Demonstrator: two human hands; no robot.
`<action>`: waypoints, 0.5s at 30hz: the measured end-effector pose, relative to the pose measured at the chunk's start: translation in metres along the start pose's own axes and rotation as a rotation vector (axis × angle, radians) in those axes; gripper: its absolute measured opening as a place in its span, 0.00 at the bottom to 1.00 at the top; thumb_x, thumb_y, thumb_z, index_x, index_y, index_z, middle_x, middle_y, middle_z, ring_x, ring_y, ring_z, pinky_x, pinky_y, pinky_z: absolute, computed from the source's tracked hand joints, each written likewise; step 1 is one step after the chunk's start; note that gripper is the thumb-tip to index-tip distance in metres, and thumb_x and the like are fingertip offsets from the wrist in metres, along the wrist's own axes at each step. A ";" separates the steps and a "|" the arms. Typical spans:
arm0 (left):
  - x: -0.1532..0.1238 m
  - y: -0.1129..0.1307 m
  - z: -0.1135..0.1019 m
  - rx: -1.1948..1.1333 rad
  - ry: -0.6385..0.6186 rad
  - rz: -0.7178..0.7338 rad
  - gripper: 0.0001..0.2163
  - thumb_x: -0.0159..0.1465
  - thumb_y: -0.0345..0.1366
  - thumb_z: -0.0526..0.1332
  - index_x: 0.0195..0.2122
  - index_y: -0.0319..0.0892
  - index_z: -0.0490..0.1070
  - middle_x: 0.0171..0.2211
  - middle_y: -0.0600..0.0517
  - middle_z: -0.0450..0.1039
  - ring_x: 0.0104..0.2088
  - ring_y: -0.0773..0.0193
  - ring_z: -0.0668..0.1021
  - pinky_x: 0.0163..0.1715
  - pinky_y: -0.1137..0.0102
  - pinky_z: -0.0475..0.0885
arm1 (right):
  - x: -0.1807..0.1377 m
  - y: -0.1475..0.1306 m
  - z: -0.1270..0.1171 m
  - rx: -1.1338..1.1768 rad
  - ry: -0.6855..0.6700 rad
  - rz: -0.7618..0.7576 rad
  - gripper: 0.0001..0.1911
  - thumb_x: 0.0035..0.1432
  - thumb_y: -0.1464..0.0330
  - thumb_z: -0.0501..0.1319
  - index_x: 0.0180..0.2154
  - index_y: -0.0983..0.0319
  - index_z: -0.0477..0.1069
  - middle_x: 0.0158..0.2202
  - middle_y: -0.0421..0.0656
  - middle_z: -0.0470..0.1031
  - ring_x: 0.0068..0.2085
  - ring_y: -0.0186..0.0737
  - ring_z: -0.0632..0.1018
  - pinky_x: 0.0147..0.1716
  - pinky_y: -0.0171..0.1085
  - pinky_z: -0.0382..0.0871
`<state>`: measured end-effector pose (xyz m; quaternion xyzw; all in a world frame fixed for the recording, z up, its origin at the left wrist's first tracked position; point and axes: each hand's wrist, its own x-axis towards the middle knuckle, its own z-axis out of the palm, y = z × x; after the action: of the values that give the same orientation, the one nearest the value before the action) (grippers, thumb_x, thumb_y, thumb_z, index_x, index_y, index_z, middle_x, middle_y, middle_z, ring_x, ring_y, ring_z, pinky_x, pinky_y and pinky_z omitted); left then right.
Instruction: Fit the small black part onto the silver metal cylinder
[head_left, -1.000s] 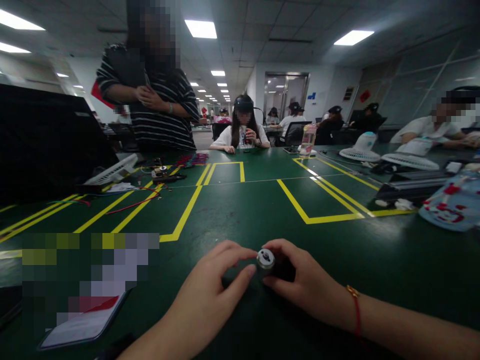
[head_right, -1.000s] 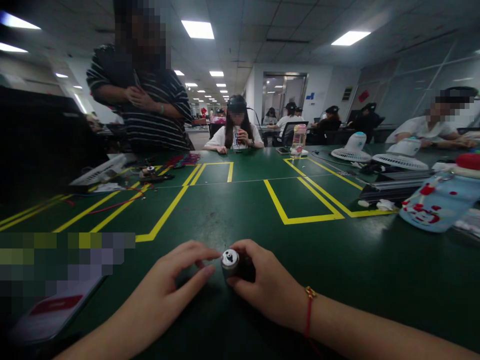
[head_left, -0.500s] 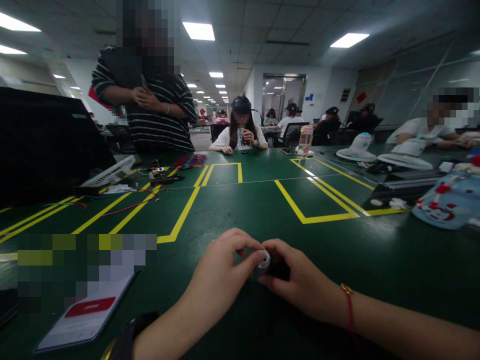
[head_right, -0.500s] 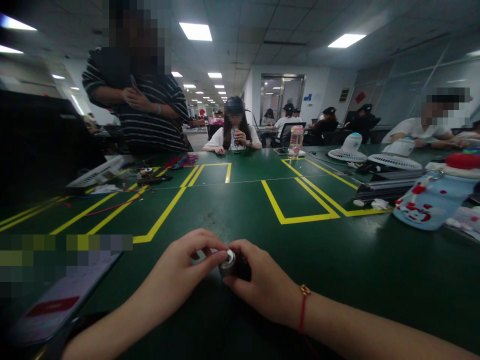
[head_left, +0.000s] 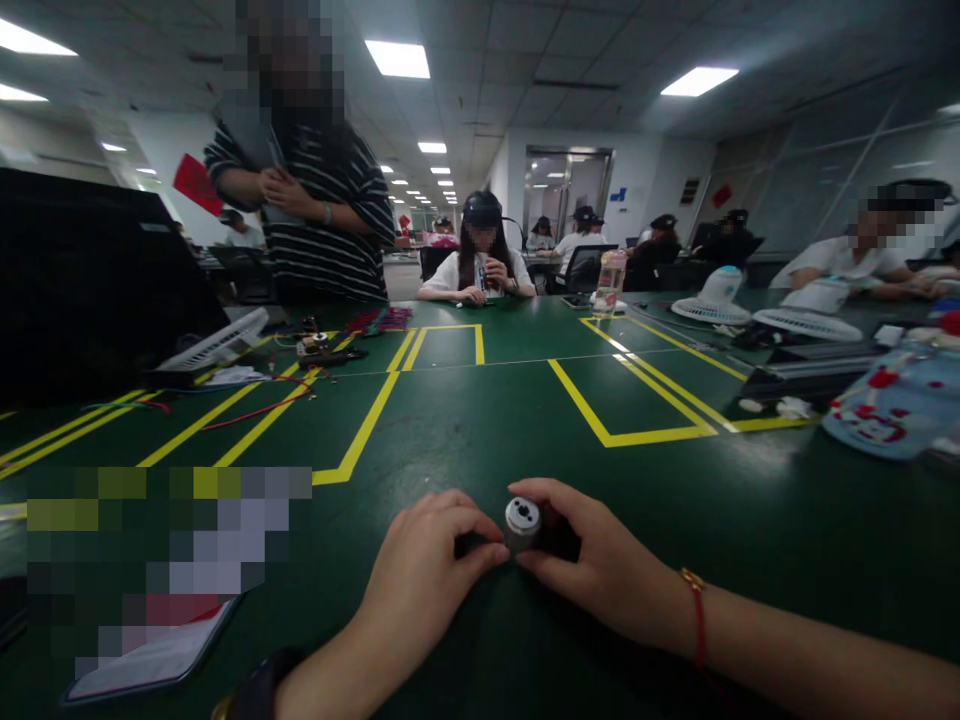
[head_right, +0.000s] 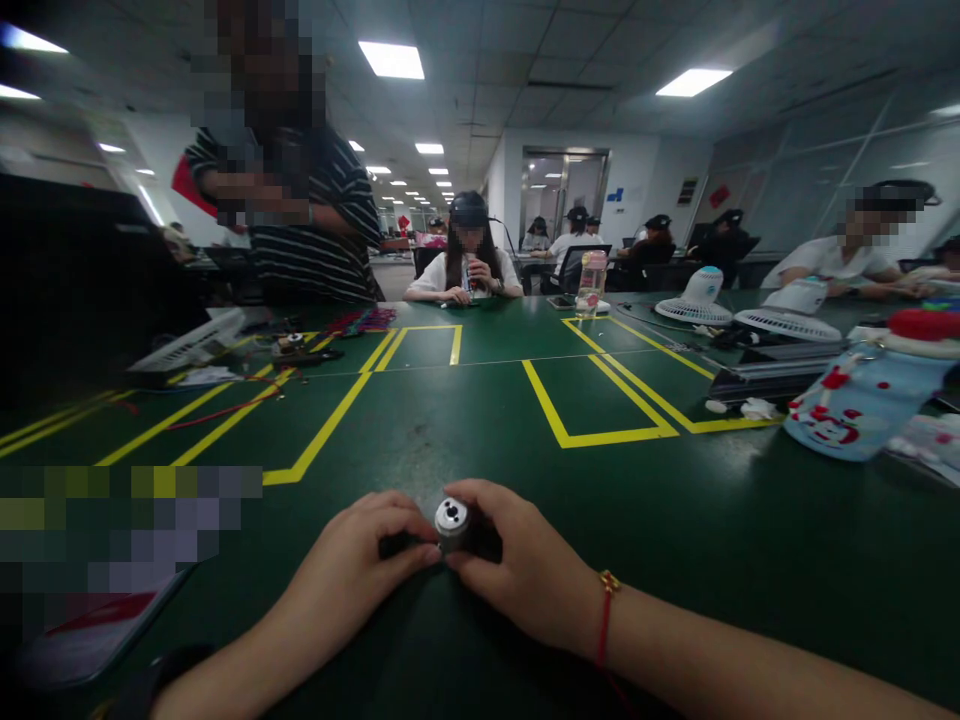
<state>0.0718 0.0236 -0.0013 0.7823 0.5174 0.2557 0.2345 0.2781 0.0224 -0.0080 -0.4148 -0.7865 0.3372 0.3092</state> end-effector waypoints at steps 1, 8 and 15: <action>0.001 0.000 0.001 0.001 0.000 0.000 0.03 0.58 0.36 0.67 0.32 0.50 0.80 0.35 0.53 0.77 0.39 0.54 0.75 0.40 0.62 0.68 | 0.000 0.000 0.000 -0.006 -0.001 0.001 0.26 0.54 0.67 0.62 0.55 0.53 0.62 0.51 0.38 0.68 0.48 0.30 0.71 0.50 0.33 0.67; -0.008 -0.009 -0.019 -0.059 -0.007 -0.031 0.08 0.60 0.36 0.64 0.41 0.48 0.77 0.39 0.52 0.76 0.37 0.58 0.77 0.38 0.66 0.71 | -0.005 0.000 -0.022 -0.103 0.090 0.065 0.25 0.56 0.61 0.61 0.55 0.54 0.61 0.51 0.40 0.68 0.48 0.32 0.72 0.50 0.34 0.68; -0.036 -0.039 -0.050 -0.193 0.071 -0.257 0.10 0.66 0.43 0.56 0.38 0.48 0.75 0.37 0.54 0.77 0.40 0.55 0.78 0.41 0.65 0.71 | -0.048 0.064 -0.128 -0.446 0.444 0.437 0.32 0.55 0.51 0.58 0.55 0.60 0.59 0.47 0.49 0.70 0.39 0.40 0.75 0.36 0.37 0.71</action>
<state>0.0011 0.0093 0.0069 0.6741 0.5942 0.2994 0.3209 0.4268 0.0434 0.0062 -0.6927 -0.6474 0.1176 0.2952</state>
